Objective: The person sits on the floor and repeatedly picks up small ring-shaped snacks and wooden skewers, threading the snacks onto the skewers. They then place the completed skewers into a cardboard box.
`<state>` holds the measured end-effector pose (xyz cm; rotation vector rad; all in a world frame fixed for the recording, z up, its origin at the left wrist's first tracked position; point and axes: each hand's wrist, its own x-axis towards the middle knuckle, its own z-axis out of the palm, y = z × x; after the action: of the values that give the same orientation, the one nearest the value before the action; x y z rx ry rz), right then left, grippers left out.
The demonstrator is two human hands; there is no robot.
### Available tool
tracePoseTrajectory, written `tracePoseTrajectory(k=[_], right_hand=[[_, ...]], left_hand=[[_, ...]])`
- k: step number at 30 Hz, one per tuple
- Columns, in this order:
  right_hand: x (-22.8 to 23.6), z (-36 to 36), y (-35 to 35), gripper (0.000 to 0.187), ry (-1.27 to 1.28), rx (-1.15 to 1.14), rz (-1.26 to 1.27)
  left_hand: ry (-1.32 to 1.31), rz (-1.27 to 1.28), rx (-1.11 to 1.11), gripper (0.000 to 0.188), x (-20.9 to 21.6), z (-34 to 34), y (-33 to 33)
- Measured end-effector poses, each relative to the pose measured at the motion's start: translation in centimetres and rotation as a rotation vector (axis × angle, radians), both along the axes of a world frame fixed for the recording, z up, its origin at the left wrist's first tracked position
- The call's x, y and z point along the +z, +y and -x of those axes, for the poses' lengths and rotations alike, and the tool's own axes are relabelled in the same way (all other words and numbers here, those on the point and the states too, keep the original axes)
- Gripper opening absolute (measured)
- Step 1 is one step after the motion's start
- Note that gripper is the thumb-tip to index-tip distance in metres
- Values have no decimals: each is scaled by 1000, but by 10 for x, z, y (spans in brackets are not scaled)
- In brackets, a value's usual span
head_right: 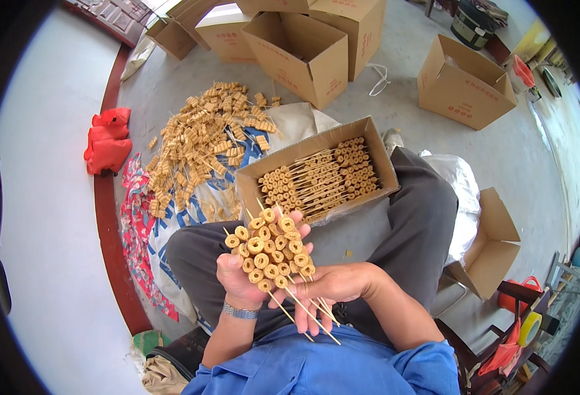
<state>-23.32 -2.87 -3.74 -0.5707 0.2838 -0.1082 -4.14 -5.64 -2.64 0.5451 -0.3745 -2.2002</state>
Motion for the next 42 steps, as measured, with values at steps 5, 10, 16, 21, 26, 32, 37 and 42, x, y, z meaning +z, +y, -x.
tracePoseTrajectory(k=[5, 10, 16, 21, 26, 32, 37, 42], right_hand=[[-8, -7, 1, 60, -152, 77, -119], [-7, -10, 1, 56, -198, 77, -150], [-7, -12, 1, 53, -95, -70, -102], [0, 9, -12, 57, 454, -290, 540], [29, 10, -4, 76, 895, -996, 1329], [33, -68, -4, 76, 971, -996, 1615], [9, -57, 1, 68, 964, -1037, 1495], [-2, -47, -5, 70, 904, -1104, 1440]], left_hand=[[114, 18, -43, 102, -4, -1, 5], [109, 63, -54, 107, 0, 3, 2], [75, 91, 44, 108, -3, 4, -9], [-88, 179, 112, 109, 6, -2, -24], [-123, 146, 62, 105, -7, -8, -21], [-319, 148, 176, 83, 7, 4, -1], [-391, 181, 145, 77, -10, 13, 7], [-364, 111, 63, 87, -22, 9, -1]])
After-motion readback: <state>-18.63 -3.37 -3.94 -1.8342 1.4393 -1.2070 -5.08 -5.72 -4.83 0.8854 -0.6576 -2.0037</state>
